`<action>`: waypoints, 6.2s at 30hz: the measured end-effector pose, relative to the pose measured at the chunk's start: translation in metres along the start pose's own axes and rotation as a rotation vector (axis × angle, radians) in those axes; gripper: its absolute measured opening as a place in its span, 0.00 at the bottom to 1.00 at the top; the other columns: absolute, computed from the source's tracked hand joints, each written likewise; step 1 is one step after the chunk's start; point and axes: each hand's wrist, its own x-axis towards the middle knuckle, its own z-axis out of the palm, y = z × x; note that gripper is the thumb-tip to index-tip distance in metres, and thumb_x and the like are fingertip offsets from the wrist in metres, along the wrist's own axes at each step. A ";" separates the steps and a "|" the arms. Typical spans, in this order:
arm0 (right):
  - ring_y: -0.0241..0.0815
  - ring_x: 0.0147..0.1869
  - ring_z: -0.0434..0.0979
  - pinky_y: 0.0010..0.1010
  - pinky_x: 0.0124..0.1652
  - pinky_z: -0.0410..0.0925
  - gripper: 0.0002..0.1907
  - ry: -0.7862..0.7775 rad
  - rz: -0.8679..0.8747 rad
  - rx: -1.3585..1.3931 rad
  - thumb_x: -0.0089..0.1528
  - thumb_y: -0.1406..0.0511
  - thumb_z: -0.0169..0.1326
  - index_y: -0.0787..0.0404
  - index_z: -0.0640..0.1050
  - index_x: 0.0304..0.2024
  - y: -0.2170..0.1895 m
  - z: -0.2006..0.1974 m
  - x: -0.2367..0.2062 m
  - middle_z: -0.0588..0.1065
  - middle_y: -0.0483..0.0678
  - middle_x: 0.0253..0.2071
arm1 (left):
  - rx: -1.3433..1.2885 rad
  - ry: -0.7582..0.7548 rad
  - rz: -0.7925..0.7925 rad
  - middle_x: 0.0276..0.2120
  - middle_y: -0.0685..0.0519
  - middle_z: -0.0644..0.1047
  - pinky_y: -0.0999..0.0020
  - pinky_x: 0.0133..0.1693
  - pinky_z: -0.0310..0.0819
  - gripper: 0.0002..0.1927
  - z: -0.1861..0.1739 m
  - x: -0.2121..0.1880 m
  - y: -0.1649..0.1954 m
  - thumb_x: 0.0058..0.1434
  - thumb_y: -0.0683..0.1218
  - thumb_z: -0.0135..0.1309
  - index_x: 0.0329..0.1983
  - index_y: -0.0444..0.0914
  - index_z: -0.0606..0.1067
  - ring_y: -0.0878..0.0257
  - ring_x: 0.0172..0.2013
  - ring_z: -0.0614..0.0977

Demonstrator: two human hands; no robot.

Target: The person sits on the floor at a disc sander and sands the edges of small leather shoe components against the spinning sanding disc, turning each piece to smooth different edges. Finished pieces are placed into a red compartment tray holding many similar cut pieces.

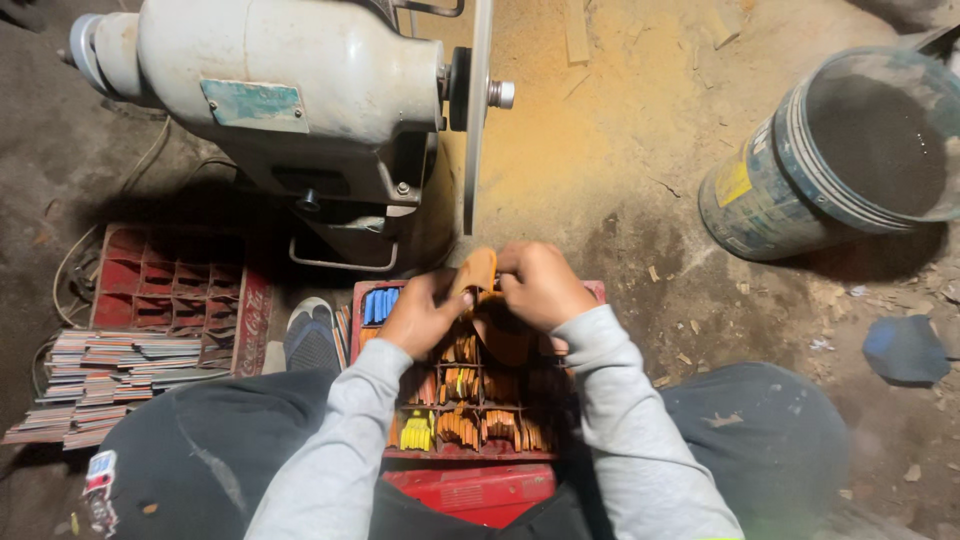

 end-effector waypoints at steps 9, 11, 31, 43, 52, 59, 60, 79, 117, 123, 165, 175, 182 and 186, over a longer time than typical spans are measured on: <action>0.35 0.33 0.81 0.29 0.36 0.73 0.13 -0.162 0.256 0.219 0.60 0.65 0.59 0.65 0.83 0.44 -0.005 -0.014 -0.017 0.83 0.50 0.32 | 0.651 0.172 0.097 0.47 0.32 0.79 0.50 0.53 0.70 0.20 0.010 -0.017 0.007 0.59 0.44 0.63 0.53 0.31 0.77 0.40 0.53 0.78; 0.36 0.31 0.78 0.30 0.33 0.71 0.12 -0.052 0.282 0.180 0.57 0.65 0.63 0.67 0.82 0.39 -0.005 -0.006 -0.020 0.81 0.50 0.29 | 0.455 0.258 -0.060 0.45 0.36 0.79 0.56 0.48 0.77 0.21 0.017 -0.016 0.016 0.59 0.41 0.59 0.54 0.28 0.73 0.47 0.46 0.81; 0.58 0.49 0.80 0.40 0.51 0.72 0.24 0.295 -0.095 0.040 0.58 0.75 0.44 0.69 0.78 0.56 -0.033 -0.004 0.008 0.77 0.60 0.49 | -0.355 0.128 -0.051 0.40 0.55 0.79 0.73 0.37 0.72 0.17 0.013 0.025 0.028 0.65 0.44 0.65 0.53 0.29 0.79 0.71 0.36 0.74; 0.61 0.47 0.79 0.44 0.51 0.71 0.27 0.367 -0.089 -0.025 0.55 0.76 0.44 0.69 0.78 0.57 -0.035 0.012 0.021 0.75 0.62 0.48 | -0.535 0.080 -0.201 0.34 0.54 0.80 0.73 0.31 0.71 0.13 0.005 0.033 0.027 0.65 0.45 0.61 0.47 0.30 0.79 0.70 0.30 0.76; 0.61 0.47 0.79 0.42 0.50 0.72 0.22 0.381 -0.127 -0.019 0.54 0.77 0.46 0.72 0.79 0.50 -0.034 0.021 -0.001 0.76 0.62 0.45 | -0.561 0.035 -0.252 0.33 0.55 0.79 0.73 0.31 0.70 0.12 0.009 0.005 0.023 0.64 0.42 0.59 0.48 0.31 0.79 0.70 0.29 0.75; 0.53 0.48 0.85 0.34 0.51 0.74 0.18 -0.096 0.047 0.124 0.54 0.74 0.47 0.67 0.83 0.44 -0.017 0.000 -0.029 0.82 0.58 0.43 | 0.352 0.238 -0.012 0.37 0.45 0.78 0.61 0.40 0.75 0.26 0.009 -0.047 0.035 0.50 0.39 0.67 0.53 0.31 0.75 0.51 0.38 0.79; 0.51 0.48 0.85 0.33 0.51 0.74 0.19 -0.113 0.042 0.161 0.55 0.74 0.47 0.67 0.83 0.45 -0.016 -0.002 -0.030 0.82 0.57 0.44 | 0.504 0.293 0.115 0.39 0.42 0.76 0.58 0.42 0.74 0.25 0.006 -0.050 0.038 0.49 0.37 0.67 0.52 0.31 0.75 0.44 0.41 0.79; 0.36 0.35 0.79 0.31 0.37 0.73 0.16 0.068 0.299 0.235 0.61 0.64 0.59 0.64 0.81 0.51 0.007 -0.014 -0.045 0.82 0.48 0.33 | 0.357 -0.034 -0.017 0.33 0.45 0.77 0.57 0.38 0.76 0.27 0.031 -0.039 0.067 0.53 0.46 0.67 0.55 0.35 0.74 0.48 0.34 0.80; 0.58 0.43 0.85 0.42 0.50 0.73 0.16 -0.032 0.527 -0.188 0.61 0.59 0.55 0.64 0.82 0.44 0.062 -0.027 -0.051 0.82 0.62 0.36 | 0.890 -0.187 0.063 0.56 0.55 0.77 0.59 0.56 0.71 0.27 0.048 -0.028 -0.014 0.51 0.30 0.56 0.51 0.49 0.82 0.54 0.59 0.75; 0.56 0.44 0.83 0.42 0.47 0.73 0.20 0.006 0.377 -0.175 0.64 0.57 0.56 0.67 0.82 0.46 0.057 -0.025 -0.047 0.81 0.61 0.40 | 0.721 -0.227 -0.188 0.49 0.51 0.80 0.59 0.54 0.74 0.21 0.036 -0.021 0.019 0.55 0.41 0.62 0.54 0.48 0.79 0.51 0.49 0.81; 0.58 0.52 0.80 0.39 0.54 0.72 0.22 0.323 -0.083 0.092 0.54 0.76 0.44 0.71 0.80 0.49 -0.020 0.015 0.002 0.77 0.60 0.47 | -0.422 0.155 -0.261 0.28 0.56 0.76 0.73 0.27 0.70 0.16 0.030 -0.001 0.004 0.67 0.46 0.58 0.53 0.31 0.78 0.69 0.25 0.72; 0.58 0.48 0.81 0.39 0.50 0.71 0.17 0.150 0.015 0.116 0.57 0.71 0.48 0.66 0.81 0.47 -0.011 -0.010 -0.013 0.80 0.60 0.42 | 0.251 0.247 -0.059 0.30 0.49 0.77 0.67 0.33 0.74 0.19 0.030 -0.017 0.008 0.63 0.46 0.61 0.56 0.34 0.78 0.65 0.28 0.76; 0.59 0.49 0.80 0.41 0.52 0.72 0.21 0.380 -0.062 0.069 0.56 0.75 0.46 0.69 0.80 0.51 -0.028 0.009 0.017 0.77 0.60 0.47 | -0.414 0.130 -0.227 0.26 0.57 0.75 0.72 0.26 0.69 0.10 0.021 0.020 0.011 0.67 0.43 0.56 0.46 0.31 0.77 0.69 0.23 0.72; 0.59 0.51 0.79 0.40 0.53 0.71 0.21 0.410 -0.102 0.043 0.55 0.76 0.47 0.72 0.80 0.50 -0.025 0.011 0.024 0.77 0.61 0.48 | -0.452 0.113 -0.195 0.26 0.56 0.75 0.72 0.27 0.69 0.10 0.018 0.025 0.013 0.68 0.44 0.57 0.44 0.30 0.77 0.69 0.24 0.73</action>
